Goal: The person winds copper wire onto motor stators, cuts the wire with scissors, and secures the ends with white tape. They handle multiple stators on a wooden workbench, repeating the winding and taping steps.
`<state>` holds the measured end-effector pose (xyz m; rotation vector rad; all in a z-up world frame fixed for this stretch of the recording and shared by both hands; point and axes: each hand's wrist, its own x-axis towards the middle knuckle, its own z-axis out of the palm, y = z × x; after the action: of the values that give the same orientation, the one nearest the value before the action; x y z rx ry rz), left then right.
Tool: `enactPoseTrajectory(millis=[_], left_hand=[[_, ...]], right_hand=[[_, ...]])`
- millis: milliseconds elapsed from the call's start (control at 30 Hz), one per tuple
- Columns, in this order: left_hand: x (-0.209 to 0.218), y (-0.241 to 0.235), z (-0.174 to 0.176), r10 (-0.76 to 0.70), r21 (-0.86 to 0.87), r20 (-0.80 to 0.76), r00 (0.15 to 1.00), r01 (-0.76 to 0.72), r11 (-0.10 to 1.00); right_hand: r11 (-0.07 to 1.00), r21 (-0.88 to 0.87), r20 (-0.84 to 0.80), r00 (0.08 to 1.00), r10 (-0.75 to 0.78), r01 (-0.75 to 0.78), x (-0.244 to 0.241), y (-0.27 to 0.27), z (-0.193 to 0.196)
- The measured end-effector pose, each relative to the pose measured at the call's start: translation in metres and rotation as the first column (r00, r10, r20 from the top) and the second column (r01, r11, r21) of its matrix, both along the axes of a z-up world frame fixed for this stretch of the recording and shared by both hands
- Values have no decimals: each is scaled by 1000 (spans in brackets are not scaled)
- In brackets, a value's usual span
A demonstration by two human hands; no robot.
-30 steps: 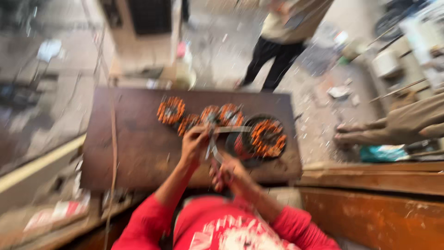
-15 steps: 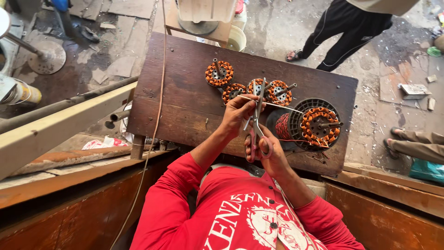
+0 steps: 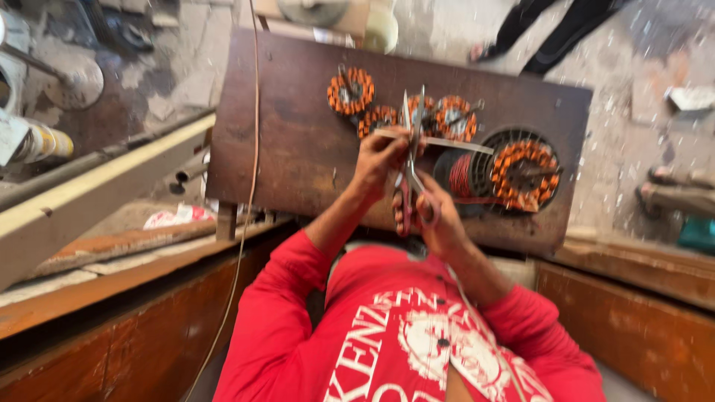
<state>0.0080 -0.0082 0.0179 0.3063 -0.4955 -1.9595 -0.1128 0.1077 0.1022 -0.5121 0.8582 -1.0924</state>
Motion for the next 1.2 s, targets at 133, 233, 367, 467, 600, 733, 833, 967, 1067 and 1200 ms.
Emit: enactPoseTrajectory(millis=[133, 233, 367, 467, 600, 733, 833, 967, 1067, 1200], left_hand=[[2, 10, -4, 20, -25, -9, 1000, -20, 999], [3, 5, -10, -27, 26, 69, 997, 25, 999], [5, 8, -12, -6, -81, 188, 982, 22, 996], [1, 7, -11, 19, -76, 230, 973, -2, 997], [-6, 6, -8, 22, 15, 70, 997, -23, 1000], [-11, 4, -3, 15, 70, 9, 1000, -16, 997], [-11, 1, -6, 9, 40, 13, 1000, -10, 999], [-10, 1, -21, -7, 67, 6, 1000, 6, 998], [-12, 9, -19, -11, 7, 15, 1000, 11, 1000], [-12, -9, -3, 17, 87, 75, 997, -23, 996]], right_hand=[[999, 38, -45, 999, -4, 6, -4, 12, -18], [1000, 8, -51, 999, 2, -2, -8, 12, -24], [999, 41, 19, 1000, -14, 13, -6, 11, -16], [999, 28, 41, 999, -19, 18, -4, 6, -9], [1000, 2, -52, 999, -2, 2, -4, 5, -1], [999, -43, -4, 1000, 5, -5, -7, 5, 4], [999, -45, -17, 1000, -5, 4, -9, 4, 0], [999, -42, -45, 999, -3, 1, -12, 8, -15], [998, -45, 7, 999, -32, 33, -10, 14, -13], [999, 22, 8, 999, -31, 31, -9, -7, -4]])
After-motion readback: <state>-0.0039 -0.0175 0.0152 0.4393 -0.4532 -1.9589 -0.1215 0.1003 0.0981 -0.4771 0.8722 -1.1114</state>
